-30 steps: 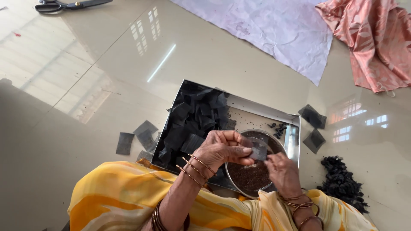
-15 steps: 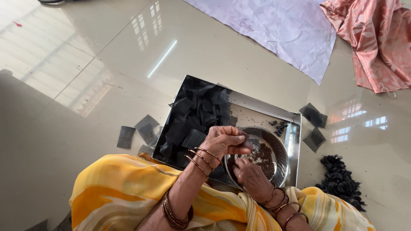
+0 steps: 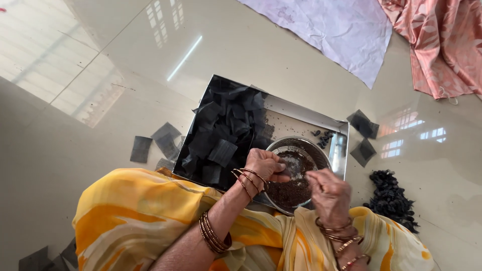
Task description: Packaging dark powder into small black paper wrappers by hand.
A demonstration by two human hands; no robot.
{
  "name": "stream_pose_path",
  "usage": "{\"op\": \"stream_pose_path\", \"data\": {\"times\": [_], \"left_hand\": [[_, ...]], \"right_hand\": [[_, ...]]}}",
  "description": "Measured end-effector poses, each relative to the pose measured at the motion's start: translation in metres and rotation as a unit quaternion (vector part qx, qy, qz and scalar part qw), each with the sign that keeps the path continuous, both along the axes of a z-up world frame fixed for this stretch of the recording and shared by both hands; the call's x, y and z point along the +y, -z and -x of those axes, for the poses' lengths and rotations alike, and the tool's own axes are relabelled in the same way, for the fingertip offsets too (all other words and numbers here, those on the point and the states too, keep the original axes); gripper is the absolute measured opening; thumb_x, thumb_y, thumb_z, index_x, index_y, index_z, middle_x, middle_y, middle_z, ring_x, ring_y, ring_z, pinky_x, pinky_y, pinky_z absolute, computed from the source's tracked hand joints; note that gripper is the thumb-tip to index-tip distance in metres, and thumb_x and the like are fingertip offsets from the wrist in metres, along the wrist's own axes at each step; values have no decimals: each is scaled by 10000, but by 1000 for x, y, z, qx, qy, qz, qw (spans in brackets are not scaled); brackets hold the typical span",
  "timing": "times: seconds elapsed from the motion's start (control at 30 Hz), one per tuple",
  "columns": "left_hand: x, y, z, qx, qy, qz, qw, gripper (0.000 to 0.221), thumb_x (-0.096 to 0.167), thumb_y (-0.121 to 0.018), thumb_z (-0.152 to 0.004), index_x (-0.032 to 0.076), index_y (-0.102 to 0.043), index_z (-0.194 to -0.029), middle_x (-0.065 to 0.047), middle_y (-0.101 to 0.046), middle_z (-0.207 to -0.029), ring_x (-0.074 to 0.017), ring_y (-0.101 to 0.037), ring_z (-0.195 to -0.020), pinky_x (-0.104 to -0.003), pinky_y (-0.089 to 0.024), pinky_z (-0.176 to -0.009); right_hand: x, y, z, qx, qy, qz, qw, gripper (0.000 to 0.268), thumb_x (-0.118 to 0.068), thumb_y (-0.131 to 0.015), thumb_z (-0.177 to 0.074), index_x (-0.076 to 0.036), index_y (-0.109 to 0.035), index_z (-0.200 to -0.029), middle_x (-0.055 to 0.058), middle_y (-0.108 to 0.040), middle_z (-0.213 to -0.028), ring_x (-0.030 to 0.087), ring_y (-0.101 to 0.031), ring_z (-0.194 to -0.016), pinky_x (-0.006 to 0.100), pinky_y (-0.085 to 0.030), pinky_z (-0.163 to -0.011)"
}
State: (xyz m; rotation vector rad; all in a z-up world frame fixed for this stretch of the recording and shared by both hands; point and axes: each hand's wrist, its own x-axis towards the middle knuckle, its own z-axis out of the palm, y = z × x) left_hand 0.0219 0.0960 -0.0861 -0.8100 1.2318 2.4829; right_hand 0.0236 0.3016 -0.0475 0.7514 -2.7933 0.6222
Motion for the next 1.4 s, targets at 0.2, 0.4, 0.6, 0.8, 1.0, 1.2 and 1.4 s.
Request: {"op": "stream_pose_path", "data": {"times": [0.2,0.4,0.6,0.8,1.0,1.2,1.4], "left_hand": [[23,15,-1,14,79,26,996,97,-141,-667,-852,-94,-706,-776,-157,-725,-807,-236,-740,-656,-349,-695,-537],[21,14,-1,-17,80,28,996,125,-143,-650,-842,-70,-685,-748,-153,-708,-787,-250,-733,-640,-358,-695,-552],[19,17,-2,16,86,20,996,108,-129,-650,-840,-81,-692,-753,-158,-720,-783,-246,-735,-648,-361,-694,-548],[7,-3,-8,23,54,-57,997,44,-130,-682,-819,-103,-684,-784,-167,-731,-813,-281,-751,-666,-355,-684,-565],[9,5,-7,30,87,-71,993,35,-120,-685,-826,-122,-715,-844,-211,-736,-848,-284,-755,-694,-344,-687,-601],[13,11,-8,25,66,-90,993,38,-151,-659,-806,-126,-687,-805,-196,-720,-857,-303,-756,-703,-378,-701,-603],[18,9,-8,18,69,-35,997,95,-133,-662,-824,-108,-641,-735,-182,-674,-795,-319,-724,-644,-397,-690,-552]], "right_hand": [[-26,-62,-9,10,-106,89,990,238,55,-708,-862,-67,-749,-1063,85,-743,-976,211,-735,-817,309,-644,-697],[-29,-51,-2,41,-204,-101,973,399,84,-732,-699,-19,-750,-1084,105,-741,-997,246,-686,-874,341,-617,-733],[-12,-41,4,30,-201,-57,978,389,90,-699,-748,-17,-758,-1117,128,-753,-1011,238,-726,-812,306,-627,-630],[12,-33,8,-156,1,214,964,100,-44,-669,-978,-57,-763,-1010,130,-791,-915,172,-808,-743,257,-640,-614],[22,-2,7,-267,14,264,927,140,-74,-656,-937,-51,-763,-1023,128,-801,-909,165,-807,-721,264,-649,-607],[21,-14,3,-371,142,281,873,193,-135,-738,-886,28,-760,-986,159,-800,-878,208,-779,-689,336,-665,-631],[23,-6,1,-467,81,433,766,272,-230,-731,-883,23,-763,-978,111,-784,-900,170,-766,-716,331,-679,-657]]}}
